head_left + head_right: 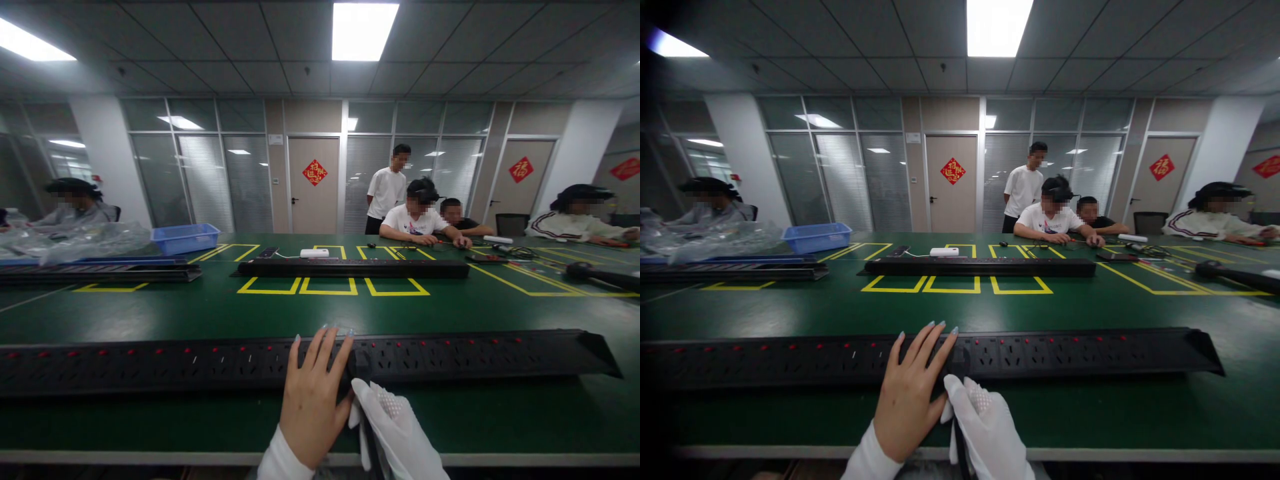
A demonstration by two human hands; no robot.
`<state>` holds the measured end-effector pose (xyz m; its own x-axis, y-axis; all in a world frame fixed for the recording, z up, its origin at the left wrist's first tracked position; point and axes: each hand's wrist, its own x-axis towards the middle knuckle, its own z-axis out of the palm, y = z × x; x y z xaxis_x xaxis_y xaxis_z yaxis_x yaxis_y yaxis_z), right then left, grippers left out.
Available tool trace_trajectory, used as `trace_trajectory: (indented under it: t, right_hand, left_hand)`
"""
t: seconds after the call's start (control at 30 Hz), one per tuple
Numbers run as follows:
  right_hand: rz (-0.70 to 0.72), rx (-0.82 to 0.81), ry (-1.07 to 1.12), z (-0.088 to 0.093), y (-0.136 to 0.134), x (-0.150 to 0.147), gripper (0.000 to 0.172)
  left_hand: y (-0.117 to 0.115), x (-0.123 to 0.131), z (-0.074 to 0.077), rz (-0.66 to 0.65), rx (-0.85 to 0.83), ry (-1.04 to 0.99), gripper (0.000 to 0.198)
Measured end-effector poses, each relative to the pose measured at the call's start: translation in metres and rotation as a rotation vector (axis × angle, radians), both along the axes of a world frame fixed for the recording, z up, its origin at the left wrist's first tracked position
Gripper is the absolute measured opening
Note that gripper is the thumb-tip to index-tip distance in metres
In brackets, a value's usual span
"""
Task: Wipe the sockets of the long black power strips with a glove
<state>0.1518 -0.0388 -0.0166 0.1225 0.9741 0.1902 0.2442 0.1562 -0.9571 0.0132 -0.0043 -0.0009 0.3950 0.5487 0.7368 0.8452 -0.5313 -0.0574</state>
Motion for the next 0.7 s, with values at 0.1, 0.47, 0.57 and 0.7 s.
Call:
trace_trajectory:
  t: [0.1, 0.47, 0.57, 0.7]
  right_hand:
    - [0.002, -0.004, 0.003, -0.001, -0.001, 0.000, 0.060]
    - [-0.011, -0.002, 0.016, 0.006, -0.005, -0.002, 0.060]
    - [-0.005, 0.012, 0.004, 0.001, -0.003, -0.001, 0.057]
    - [0.004, 0.033, 0.038, -0.009, 0.002, -0.001, 0.052]
  left_hand:
    - [0.000, 0.000, 0.000, -0.003, 0.003, 0.000, 0.062]
    - [-0.001, 0.000, 0.000, -0.012, -0.022, -0.025, 0.062]
    - [-0.001, 0.000, 0.000, -0.012, -0.020, -0.019, 0.062]
    - [-0.001, 0.000, 0.001, -0.004, -0.011, 0.000, 0.061]
